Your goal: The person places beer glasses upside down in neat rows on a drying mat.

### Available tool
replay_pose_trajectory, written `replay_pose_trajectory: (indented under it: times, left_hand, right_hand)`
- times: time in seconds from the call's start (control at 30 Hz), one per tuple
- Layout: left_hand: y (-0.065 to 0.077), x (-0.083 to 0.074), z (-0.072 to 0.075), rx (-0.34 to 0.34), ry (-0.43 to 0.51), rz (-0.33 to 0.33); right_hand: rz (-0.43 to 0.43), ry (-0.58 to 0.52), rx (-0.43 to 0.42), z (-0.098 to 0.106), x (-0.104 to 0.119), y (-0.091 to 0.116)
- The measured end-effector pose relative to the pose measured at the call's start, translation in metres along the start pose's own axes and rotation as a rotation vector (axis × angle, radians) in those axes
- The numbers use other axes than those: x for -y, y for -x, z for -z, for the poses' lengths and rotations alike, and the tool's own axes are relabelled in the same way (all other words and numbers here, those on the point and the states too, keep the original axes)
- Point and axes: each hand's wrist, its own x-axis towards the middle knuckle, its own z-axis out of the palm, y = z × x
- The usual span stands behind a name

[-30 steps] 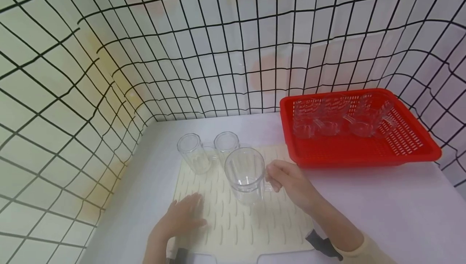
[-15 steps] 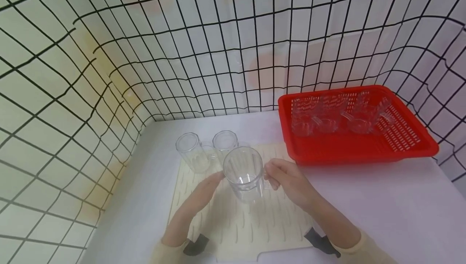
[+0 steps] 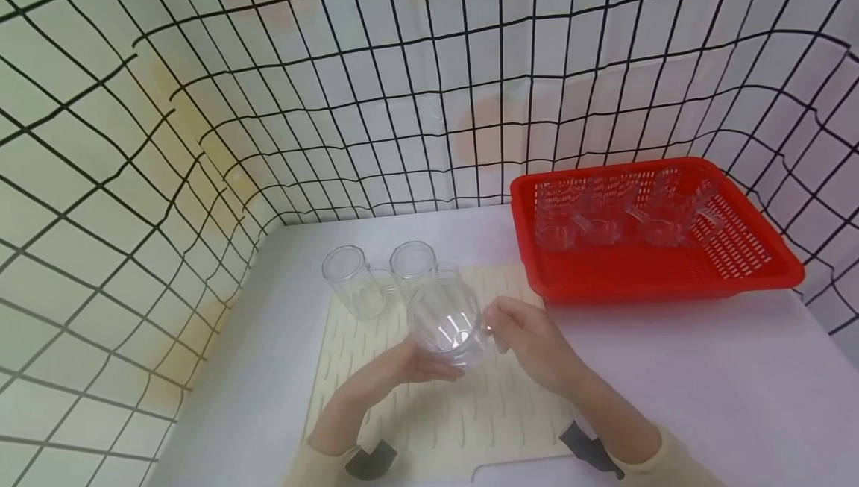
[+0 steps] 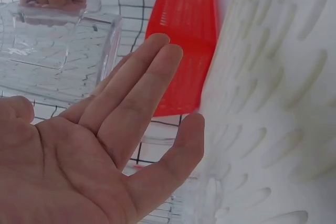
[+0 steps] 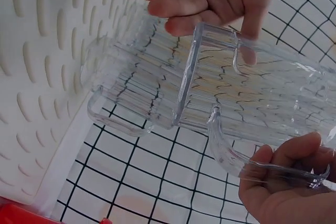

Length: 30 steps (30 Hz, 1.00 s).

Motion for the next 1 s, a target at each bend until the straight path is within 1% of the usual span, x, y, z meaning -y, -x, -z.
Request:
replay_pose_trajectory:
  times: [0.03,0.1,0.27,0.3,0.37,0.53,0.6,0.63,0.73,0.87,1.0]
  left_hand:
    - [-0.001,0.000,0.000,-0.010,0.009,0.000]
    - [-0.001,0.001,0.001,-0.050,0.018,0.007]
    - [-0.001,0.002,0.003,-0.203,0.000,0.060]
    - [-0.001,0.002,0.004,-0.220,-0.002,0.067]
    - [-0.001,0.003,0.006,-0.220,-0.005,0.059]
    - [-0.004,0.003,0.009,-0.158,0.026,0.050]
    - [-0.004,0.002,0.010,-0.158,0.047,0.061]
    - [-0.004,0.001,0.010,-0.162,0.060,0.064]
    - [-0.002,-0.002,0.009,-0.214,0.086,0.091]
    - [-0.002,-0.004,0.009,-0.284,0.110,0.130]
    - [-0.004,-0.003,0.008,-0.280,0.140,0.117]
  right_hand:
    - [0.005,0.004,0.010,0.000,0.000,0.000]
    - [0.012,0.012,0.040,-0.001,0.001,0.001]
    - [-0.006,0.079,0.118,-0.003,0.003,0.003]
    - [-0.009,0.097,0.133,-0.003,0.003,0.004]
    - [-0.014,0.140,0.163,-0.004,0.003,0.005]
    - [-0.001,0.271,0.255,-0.003,0.004,0.006]
    - [0.010,0.327,0.291,-0.003,0.004,0.007]
    - [0.024,0.356,0.305,-0.004,0.003,0.007]
    - [0.081,0.441,0.348,-0.005,0.000,0.010]
    - [0.155,0.548,0.377,-0.007,-0.004,0.011]
    - [0.182,0.615,0.383,-0.008,-0.004,0.012]
